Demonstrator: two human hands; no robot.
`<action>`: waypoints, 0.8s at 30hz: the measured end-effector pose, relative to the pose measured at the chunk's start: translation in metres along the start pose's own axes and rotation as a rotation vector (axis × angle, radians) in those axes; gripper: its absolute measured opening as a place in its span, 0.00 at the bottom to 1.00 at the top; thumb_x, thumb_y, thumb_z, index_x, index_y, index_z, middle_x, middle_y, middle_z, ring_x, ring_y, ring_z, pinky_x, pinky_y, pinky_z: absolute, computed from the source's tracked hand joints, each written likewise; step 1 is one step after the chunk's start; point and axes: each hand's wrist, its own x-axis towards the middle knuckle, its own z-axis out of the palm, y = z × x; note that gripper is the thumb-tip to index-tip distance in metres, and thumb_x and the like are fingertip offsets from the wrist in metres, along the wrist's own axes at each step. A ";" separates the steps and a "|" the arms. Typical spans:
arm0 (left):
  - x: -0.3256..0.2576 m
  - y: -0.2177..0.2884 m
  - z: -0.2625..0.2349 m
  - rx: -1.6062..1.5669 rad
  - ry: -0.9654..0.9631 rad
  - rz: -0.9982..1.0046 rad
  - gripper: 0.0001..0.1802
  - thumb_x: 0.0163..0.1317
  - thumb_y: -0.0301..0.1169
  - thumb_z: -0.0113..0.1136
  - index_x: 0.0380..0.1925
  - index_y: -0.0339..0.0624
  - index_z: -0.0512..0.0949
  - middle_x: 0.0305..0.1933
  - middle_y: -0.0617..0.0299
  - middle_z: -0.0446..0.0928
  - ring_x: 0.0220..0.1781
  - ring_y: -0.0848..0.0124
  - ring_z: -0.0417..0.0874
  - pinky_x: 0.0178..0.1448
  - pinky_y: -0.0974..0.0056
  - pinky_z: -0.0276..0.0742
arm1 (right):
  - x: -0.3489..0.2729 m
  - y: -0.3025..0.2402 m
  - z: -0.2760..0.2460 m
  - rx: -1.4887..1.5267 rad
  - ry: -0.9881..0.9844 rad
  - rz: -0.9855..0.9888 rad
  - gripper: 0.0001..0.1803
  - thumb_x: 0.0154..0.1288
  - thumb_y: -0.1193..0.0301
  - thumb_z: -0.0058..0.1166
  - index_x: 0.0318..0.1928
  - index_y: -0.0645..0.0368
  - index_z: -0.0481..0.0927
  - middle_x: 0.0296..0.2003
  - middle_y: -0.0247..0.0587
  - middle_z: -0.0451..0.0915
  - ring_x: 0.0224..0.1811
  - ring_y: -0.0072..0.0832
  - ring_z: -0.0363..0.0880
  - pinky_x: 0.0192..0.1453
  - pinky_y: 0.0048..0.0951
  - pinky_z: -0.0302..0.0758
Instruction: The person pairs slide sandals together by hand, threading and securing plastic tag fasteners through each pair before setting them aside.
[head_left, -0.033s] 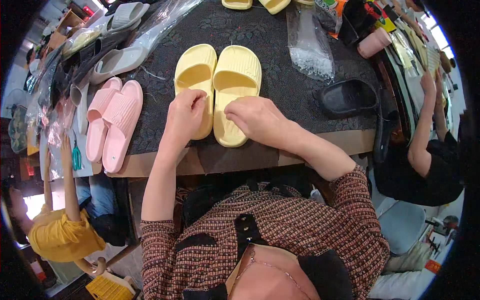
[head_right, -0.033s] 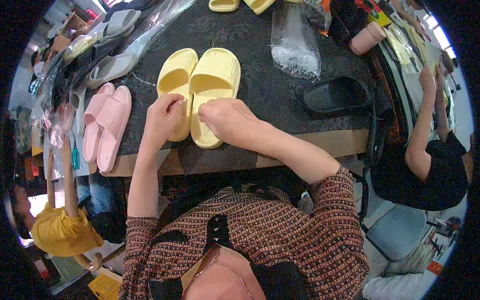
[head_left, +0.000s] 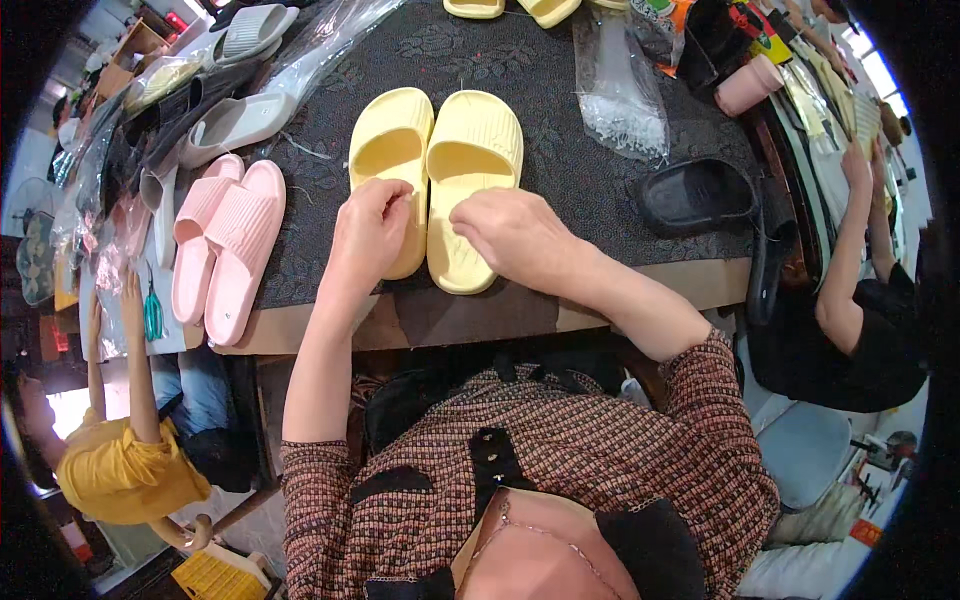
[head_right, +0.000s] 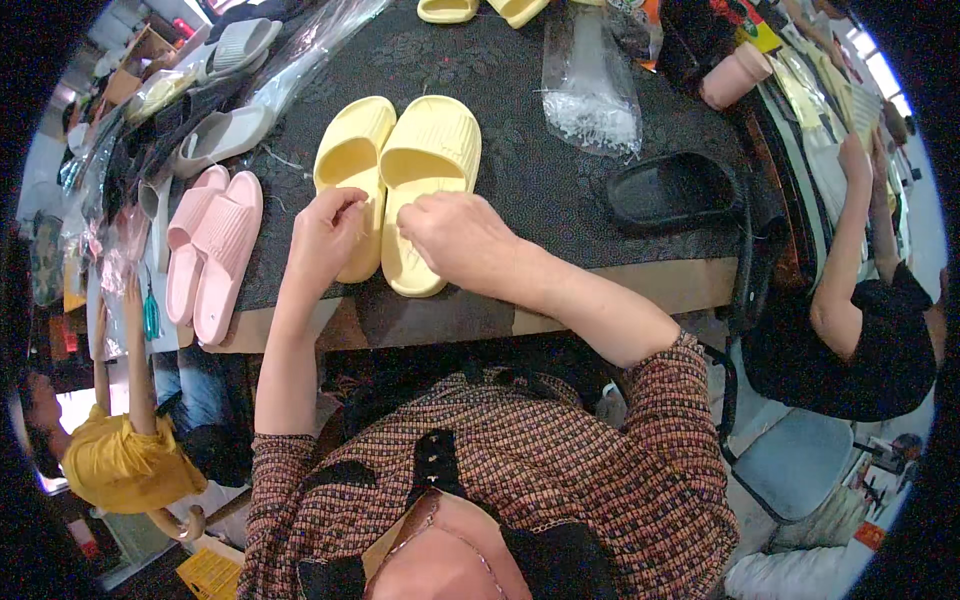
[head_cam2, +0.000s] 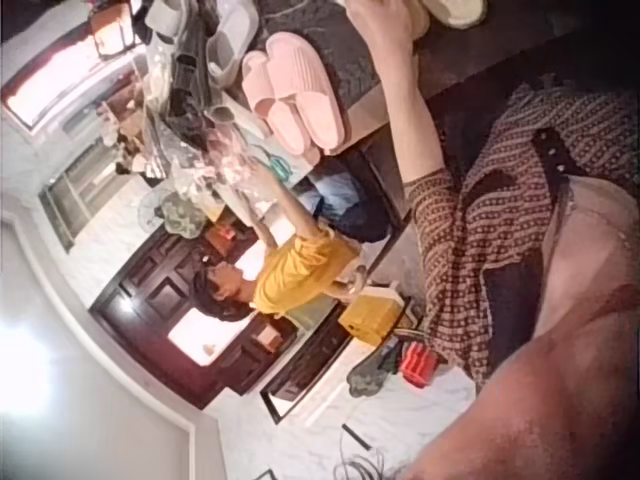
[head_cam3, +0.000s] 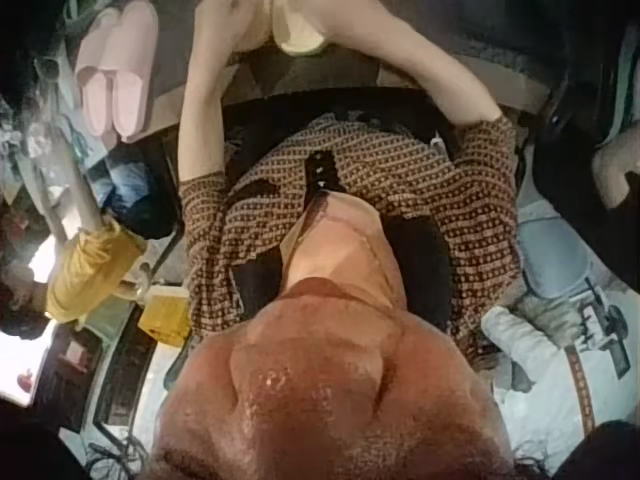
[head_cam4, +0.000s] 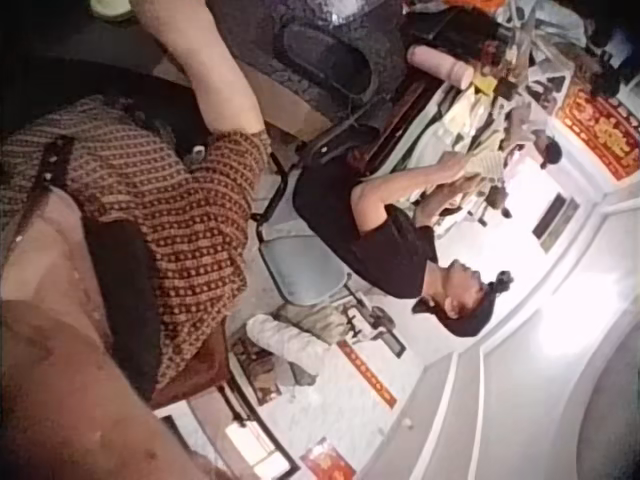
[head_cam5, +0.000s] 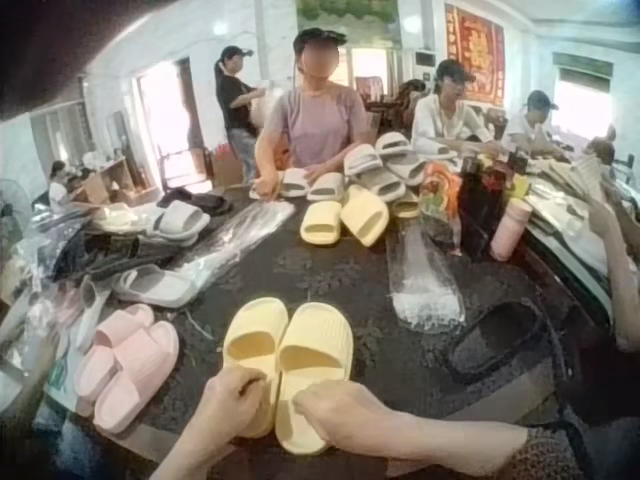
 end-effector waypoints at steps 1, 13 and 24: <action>0.000 0.001 -0.001 0.002 -0.016 -0.004 0.07 0.59 0.24 0.56 0.36 0.33 0.78 0.35 0.46 0.79 0.40 0.51 0.81 0.45 0.57 0.76 | 0.002 0.003 0.001 -0.126 0.047 -0.073 0.06 0.60 0.72 0.54 0.33 0.62 0.78 0.26 0.47 0.78 0.32 0.43 0.79 0.37 0.39 0.76; 0.012 0.005 0.004 0.075 -0.030 0.127 0.09 0.60 0.23 0.52 0.38 0.29 0.77 0.37 0.46 0.77 0.43 0.50 0.77 0.49 0.55 0.72 | 0.013 0.017 0.003 -0.325 -0.030 0.047 0.05 0.59 0.73 0.55 0.32 0.63 0.77 0.26 0.44 0.76 0.33 0.39 0.79 0.37 0.38 0.76; 0.021 -0.012 0.016 0.172 -0.008 0.280 0.16 0.60 0.24 0.53 0.49 0.33 0.73 0.47 0.50 0.74 0.50 0.53 0.74 0.54 0.55 0.69 | 0.000 0.031 -0.025 0.038 0.009 0.083 0.11 0.62 0.79 0.50 0.45 0.67 0.78 0.37 0.49 0.79 0.37 0.40 0.80 0.42 0.35 0.78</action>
